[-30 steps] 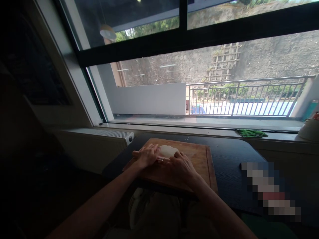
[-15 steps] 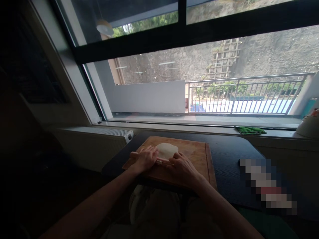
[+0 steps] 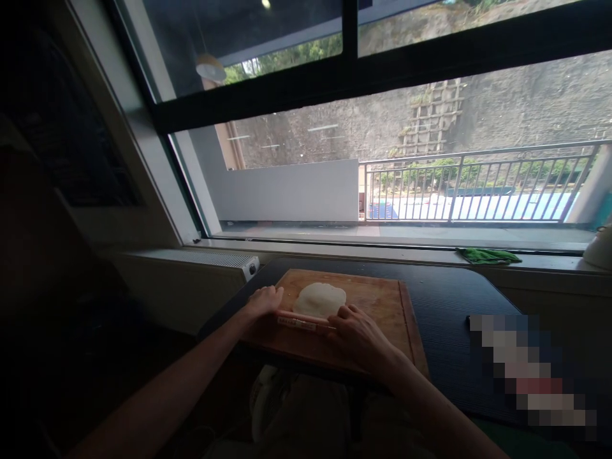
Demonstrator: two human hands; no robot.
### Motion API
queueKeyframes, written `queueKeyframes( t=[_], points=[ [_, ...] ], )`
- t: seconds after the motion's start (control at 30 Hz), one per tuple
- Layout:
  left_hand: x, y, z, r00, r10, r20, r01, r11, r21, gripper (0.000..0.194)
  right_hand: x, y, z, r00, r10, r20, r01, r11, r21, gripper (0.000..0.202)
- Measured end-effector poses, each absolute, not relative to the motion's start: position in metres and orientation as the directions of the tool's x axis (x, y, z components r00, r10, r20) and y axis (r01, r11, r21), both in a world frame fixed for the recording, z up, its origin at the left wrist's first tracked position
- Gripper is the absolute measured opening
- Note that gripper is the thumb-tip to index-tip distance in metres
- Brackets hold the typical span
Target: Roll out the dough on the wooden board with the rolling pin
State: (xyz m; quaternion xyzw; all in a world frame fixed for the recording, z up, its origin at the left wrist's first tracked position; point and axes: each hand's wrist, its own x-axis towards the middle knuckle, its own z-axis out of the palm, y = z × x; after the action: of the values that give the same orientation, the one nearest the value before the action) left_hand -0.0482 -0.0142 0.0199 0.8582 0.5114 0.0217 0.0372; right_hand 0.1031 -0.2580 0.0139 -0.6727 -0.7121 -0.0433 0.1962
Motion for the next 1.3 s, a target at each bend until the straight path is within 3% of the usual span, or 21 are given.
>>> queueKeyframes(
  t=[0.1, 0.23, 0.4, 0.7, 0.9, 1.1, 1.3],
  points=[
    [-0.064, -0.037, 0.018, 0.505, 0.861, 0.070, 0.860, -0.508, 0.051, 0.050, 0.106, -0.276, 0.015, -0.031, 0.938, 0.346, 0.973, 0.108, -0.205, 0.014],
    [-0.084, -0.061, 0.009, 0.584, 0.763, 0.277, 0.790, -0.613, 0.021, 0.045, 0.101, -0.285, 0.014, -0.023, 0.936, 0.351, 0.970, 0.106, -0.219, 0.017],
    [-0.086, -0.046, -0.003, 0.607, 0.647, 0.461, 0.715, -0.698, 0.039, 0.039, 0.073, -0.255, 0.010, 0.022, 0.929, 0.370, 0.981, 0.052, -0.189, 0.022],
    [-0.025, 0.000, 0.007, 0.635, 0.699, 0.327, 0.712, -0.695, 0.103, 0.041, 0.041, -0.229, 0.008, 0.212, 0.901, 0.379, 0.971, -0.150, -0.185, 0.016],
    [-0.053, 0.014, -0.005, 0.633, 0.702, 0.327, 0.696, -0.701, 0.156, 0.043, 0.000, -0.218, -0.002, 0.180, 0.891, 0.416, 0.984, -0.168, -0.067, 0.022],
    [-0.024, 0.016, -0.006, 0.630, 0.711, 0.312, 0.686, -0.698, 0.207, 0.048, 0.012, -0.222, 0.001, 0.222, 0.877, 0.426, 0.974, -0.182, -0.134, 0.018],
    [-0.015, 0.019, -0.002, 0.680, 0.685, 0.262, 0.655, -0.728, 0.204, 0.048, 0.001, -0.219, 0.001, 0.252, 0.870, 0.423, 0.968, -0.228, -0.106, 0.022]
  ],
)
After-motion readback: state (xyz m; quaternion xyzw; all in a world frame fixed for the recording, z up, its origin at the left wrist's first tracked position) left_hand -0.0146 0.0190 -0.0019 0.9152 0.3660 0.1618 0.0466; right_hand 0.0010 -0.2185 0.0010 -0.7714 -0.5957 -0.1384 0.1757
